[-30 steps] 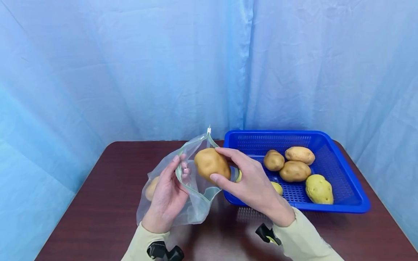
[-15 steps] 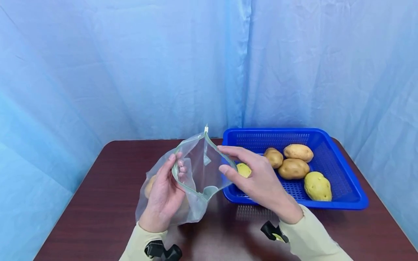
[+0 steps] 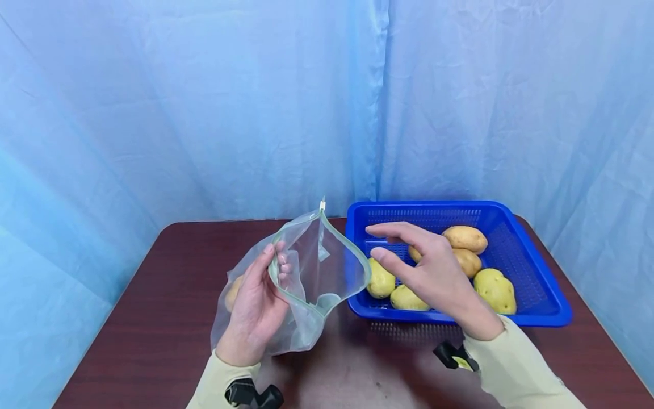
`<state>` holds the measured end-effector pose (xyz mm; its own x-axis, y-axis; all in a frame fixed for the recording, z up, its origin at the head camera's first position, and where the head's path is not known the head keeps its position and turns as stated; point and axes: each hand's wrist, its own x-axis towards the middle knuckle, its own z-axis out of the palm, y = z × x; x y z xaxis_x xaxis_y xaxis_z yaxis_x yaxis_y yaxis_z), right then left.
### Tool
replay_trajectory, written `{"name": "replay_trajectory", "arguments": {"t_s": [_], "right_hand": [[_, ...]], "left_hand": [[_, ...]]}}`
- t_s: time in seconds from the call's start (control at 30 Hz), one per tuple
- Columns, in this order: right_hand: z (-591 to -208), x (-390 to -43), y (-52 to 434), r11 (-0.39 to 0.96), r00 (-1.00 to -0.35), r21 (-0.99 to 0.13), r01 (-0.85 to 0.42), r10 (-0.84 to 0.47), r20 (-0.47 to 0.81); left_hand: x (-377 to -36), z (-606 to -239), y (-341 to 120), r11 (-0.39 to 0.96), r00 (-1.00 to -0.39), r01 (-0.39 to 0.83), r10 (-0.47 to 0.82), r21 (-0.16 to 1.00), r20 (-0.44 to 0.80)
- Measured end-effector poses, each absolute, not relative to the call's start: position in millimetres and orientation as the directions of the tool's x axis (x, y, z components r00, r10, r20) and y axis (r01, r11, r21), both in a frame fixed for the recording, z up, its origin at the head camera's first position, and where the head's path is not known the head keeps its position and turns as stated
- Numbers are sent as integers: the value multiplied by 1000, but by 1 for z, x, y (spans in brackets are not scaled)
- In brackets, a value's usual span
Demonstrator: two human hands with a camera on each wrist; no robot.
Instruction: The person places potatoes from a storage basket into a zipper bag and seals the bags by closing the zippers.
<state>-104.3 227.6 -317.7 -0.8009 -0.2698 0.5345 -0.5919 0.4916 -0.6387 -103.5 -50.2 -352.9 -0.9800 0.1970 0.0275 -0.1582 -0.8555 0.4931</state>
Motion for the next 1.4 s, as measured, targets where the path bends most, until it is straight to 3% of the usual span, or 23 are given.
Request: {"name": "replay_trajectory", "arguments": {"t_s": [0.17,0.4,0.93,1.4], "right_hand": [[-316,-112,242,536,-786,-589,-605,-281,551],[-315,-123,259,576,-833,-612,-542,-273,481],[-323,-158,276,661,-855,-545,-516,-356,377],[-339,-188,302,740,-922,-551,-387,-311,230]], "left_hand": [[-103,-354,-51,-858,-979,-164,202,487,27],[-103,-353,-52,-858,-981,-156,192,490,24],[-102,-351,-55,-853,-985,-143,172,502,13],[-101,-350,-55,-853,-986,-139,165,503,6]]}}
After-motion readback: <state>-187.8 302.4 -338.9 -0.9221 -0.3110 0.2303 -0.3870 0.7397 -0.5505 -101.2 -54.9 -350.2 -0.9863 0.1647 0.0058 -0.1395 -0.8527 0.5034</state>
